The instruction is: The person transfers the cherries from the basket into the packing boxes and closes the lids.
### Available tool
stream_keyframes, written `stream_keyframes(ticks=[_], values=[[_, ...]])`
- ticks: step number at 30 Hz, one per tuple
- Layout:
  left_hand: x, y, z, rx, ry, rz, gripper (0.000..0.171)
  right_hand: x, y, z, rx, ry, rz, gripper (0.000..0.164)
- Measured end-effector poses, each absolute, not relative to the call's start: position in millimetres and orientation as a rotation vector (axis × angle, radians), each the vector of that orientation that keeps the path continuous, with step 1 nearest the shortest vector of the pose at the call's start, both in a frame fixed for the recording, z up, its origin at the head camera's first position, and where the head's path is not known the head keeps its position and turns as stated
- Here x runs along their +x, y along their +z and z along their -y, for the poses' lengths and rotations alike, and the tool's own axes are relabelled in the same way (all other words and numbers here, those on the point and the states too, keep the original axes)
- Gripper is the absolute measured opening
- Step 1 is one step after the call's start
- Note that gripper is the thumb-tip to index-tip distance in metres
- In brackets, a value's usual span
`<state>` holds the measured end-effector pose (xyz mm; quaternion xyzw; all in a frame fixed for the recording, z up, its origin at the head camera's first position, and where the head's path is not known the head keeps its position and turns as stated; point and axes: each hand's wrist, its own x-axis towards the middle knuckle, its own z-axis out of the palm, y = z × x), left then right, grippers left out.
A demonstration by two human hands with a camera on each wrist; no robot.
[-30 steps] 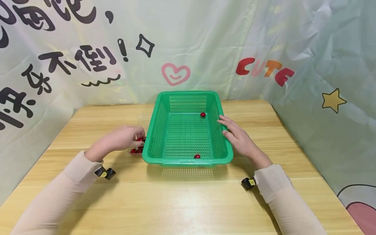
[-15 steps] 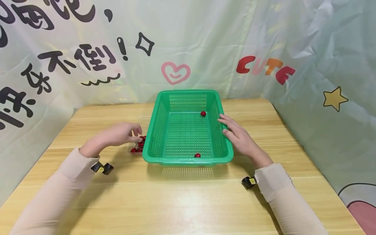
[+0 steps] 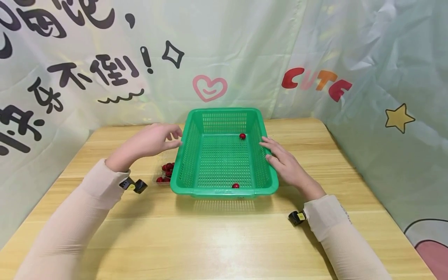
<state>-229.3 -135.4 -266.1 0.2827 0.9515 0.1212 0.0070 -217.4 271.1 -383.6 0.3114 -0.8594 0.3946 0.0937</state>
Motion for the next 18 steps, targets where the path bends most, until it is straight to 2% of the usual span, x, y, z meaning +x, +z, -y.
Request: stream_keyframes(ticks=[18], values=[[-274.5, -226.4, 48.6, 0.965, 0.357, -2.928, 0.035, -216.5, -383.3, -272.5, 0.909, 1.164, 2.568, 0.042]])
